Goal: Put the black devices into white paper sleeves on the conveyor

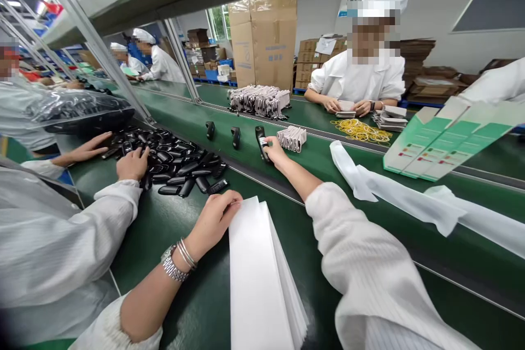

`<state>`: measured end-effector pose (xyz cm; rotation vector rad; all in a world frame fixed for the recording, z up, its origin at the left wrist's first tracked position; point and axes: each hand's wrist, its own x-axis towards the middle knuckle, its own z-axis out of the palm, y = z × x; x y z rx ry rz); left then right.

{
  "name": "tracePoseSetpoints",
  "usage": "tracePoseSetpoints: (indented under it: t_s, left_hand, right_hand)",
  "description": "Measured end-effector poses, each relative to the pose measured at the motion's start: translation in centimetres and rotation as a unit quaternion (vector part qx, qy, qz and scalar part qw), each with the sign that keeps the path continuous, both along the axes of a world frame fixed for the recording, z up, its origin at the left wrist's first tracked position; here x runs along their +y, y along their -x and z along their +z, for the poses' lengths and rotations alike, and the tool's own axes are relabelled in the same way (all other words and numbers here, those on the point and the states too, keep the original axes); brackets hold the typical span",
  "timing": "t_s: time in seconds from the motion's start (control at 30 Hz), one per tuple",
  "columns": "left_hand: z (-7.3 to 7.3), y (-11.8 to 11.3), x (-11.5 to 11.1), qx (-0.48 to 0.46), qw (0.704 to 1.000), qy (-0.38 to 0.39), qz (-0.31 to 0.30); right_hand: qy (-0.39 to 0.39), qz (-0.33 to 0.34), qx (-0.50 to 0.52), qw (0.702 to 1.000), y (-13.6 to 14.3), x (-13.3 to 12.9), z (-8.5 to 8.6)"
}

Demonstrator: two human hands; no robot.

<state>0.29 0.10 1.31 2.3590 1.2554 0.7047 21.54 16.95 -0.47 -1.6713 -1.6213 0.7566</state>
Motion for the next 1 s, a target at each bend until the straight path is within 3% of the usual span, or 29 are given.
tracePoseSetpoints:
  t_s: [0.07, 0.13, 0.17, 0.23, 0.43, 0.63, 0.83, 0.93, 1.0]
  left_hand:
    - [0.2, -0.1, -0.2, -0.005, 1.000, -0.007, -0.005]
    - [0.3, -0.1, -0.2, -0.007, 1.000, -0.023, -0.007]
    - [0.3, -0.1, -0.1, -0.011, 0.999, -0.030, -0.006]
    - [0.2, 0.0, 0.0, -0.028, 0.999, -0.036, -0.006]
    - [0.2, 0.1, 0.2, -0.112, 0.993, -0.023, -0.012]
    - [0.6, 0.1, 0.0, -0.208, 0.976, -0.050, 0.028]
    - [0.3, 0.7, 0.7, -0.300, 0.949, -0.016, 0.093]
    - [0.1, 0.9, 1.1, -0.278, 0.956, 0.008, 0.090]
    - [0.0, 1.0, 1.3, -0.221, 0.971, 0.017, 0.090]
  right_hand:
    - [-0.009, 0.052, 0.164, 0.985, -0.3, -2.6, 0.5]
    - [-0.011, 0.124, 0.352, 0.928, -0.4, -5.7, 1.2]
    - [-0.006, 0.151, 0.409, 0.900, -0.3, -7.1, 1.6]
    - [0.001, 0.176, 0.457, 0.872, 0.0, -9.4, 2.0]
    - [-0.003, 0.216, 0.443, 0.870, 1.9, -11.8, 1.4]
    - [-0.006, 0.263, 0.343, 0.902, 3.6, -13.5, 0.7]
    - [0.088, 0.350, 0.349, 0.865, 5.1, -15.7, 0.9]
    - [0.081, 0.287, 0.417, 0.859, 4.5, -15.3, 2.4]
    - [0.011, 0.205, 0.420, 0.884, 2.6, -13.8, 3.8]
